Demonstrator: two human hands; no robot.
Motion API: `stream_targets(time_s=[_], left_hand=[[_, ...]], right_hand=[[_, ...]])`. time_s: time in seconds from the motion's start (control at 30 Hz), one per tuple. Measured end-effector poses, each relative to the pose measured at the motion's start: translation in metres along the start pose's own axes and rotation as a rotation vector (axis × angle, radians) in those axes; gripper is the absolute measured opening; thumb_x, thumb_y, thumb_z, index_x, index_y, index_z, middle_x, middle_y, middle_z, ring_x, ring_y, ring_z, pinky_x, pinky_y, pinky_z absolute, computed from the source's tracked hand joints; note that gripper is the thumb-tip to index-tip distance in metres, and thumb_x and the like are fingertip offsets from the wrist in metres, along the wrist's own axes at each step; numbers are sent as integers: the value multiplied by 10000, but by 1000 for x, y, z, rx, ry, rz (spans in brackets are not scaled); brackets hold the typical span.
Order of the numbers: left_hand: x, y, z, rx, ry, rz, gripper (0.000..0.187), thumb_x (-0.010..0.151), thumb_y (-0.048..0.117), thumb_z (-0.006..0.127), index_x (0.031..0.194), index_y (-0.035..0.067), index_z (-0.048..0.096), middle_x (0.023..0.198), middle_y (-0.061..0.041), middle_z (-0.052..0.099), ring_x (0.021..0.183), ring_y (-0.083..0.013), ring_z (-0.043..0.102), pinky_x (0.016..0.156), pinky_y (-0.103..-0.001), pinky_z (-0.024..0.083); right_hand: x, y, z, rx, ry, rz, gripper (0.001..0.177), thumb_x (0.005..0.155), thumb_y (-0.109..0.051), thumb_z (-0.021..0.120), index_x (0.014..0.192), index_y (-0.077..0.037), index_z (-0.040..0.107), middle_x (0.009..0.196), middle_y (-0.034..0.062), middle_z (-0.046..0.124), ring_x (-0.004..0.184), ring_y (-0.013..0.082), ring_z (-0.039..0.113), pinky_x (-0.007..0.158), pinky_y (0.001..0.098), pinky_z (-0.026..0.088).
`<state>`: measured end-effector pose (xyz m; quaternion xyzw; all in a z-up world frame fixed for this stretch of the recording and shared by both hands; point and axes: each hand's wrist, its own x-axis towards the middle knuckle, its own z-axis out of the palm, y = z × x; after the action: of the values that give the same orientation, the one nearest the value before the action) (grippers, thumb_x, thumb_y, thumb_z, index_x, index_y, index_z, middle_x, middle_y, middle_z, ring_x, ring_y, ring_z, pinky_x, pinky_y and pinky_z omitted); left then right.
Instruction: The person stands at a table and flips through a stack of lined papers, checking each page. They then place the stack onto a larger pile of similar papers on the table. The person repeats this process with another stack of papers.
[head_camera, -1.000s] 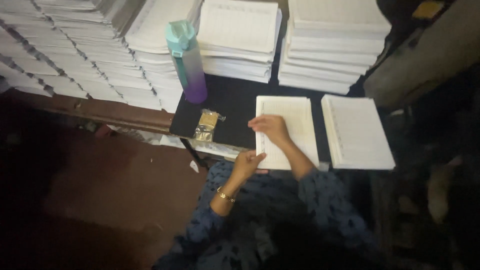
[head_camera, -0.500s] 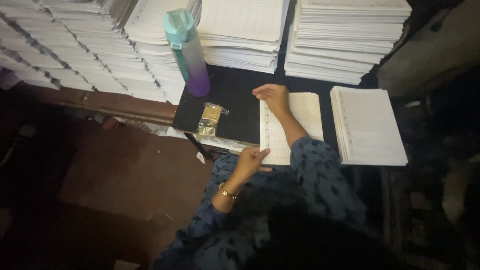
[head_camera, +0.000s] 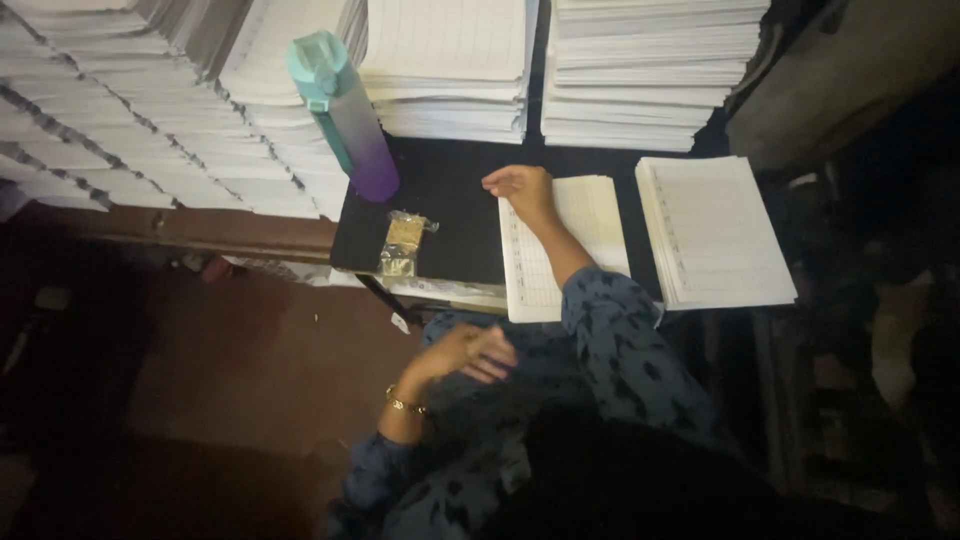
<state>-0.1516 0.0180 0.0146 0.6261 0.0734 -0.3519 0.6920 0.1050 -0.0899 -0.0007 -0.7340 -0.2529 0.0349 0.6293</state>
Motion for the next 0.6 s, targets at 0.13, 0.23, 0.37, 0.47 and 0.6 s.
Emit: stream_targets(time_s=[0.13, 0.23, 0.37, 0.47, 0.6], left_hand=[[13, 35, 26, -195, 152, 131, 1021, 973, 776, 251, 1390, -122, 500, 1302, -374, 591, 1173, -487, 606, 937, -580, 535], [37, 44, 41, -299, 237, 205, 941, 980, 671, 511, 1457, -126, 354, 1368, -441, 481, 1082, -515, 655, 810, -599, 613], [60, 24, 47, -172, 459, 173, 612, 968, 510, 594, 1256, -30, 608, 1251, -280, 606, 1009, -395, 700, 808, -506, 603], [66, 5, 35, -422, 355, 221, 609, 1033, 275, 596, 1362, -211, 434, 1388, -440, 464, 927, -536, 682, 759, -580, 628], [72, -9, 37, -426, 336, 280, 656, 1052, 282, 569, 1380, -248, 362, 1371, -521, 389, 909, -558, 670, 758, -589, 631]], right_hand=[[-1, 27, 4, -66, 7, -138, 186, 797, 96, 764, 943, -19, 773, 867, 142, 773, 879, 261, 753, 786, 342, 598], [13, 47, 7, -46, 95, -201, 169, 809, 77, 786, 936, -30, 756, 858, 140, 765, 894, 273, 749, 801, 381, 578], [8, 32, 3, 54, 54, -65, 224, 796, 125, 732, 946, -34, 780, 874, 136, 773, 903, 246, 747, 832, 322, 578], [7, 16, 5, -20, 95, 0, 231, 802, 102, 742, 940, -76, 790, 865, 110, 777, 892, 245, 754, 820, 323, 577], [25, 40, 4, -82, 141, 43, 235, 830, 50, 741, 978, -127, 785, 896, 72, 780, 923, 246, 746, 828, 342, 576]])
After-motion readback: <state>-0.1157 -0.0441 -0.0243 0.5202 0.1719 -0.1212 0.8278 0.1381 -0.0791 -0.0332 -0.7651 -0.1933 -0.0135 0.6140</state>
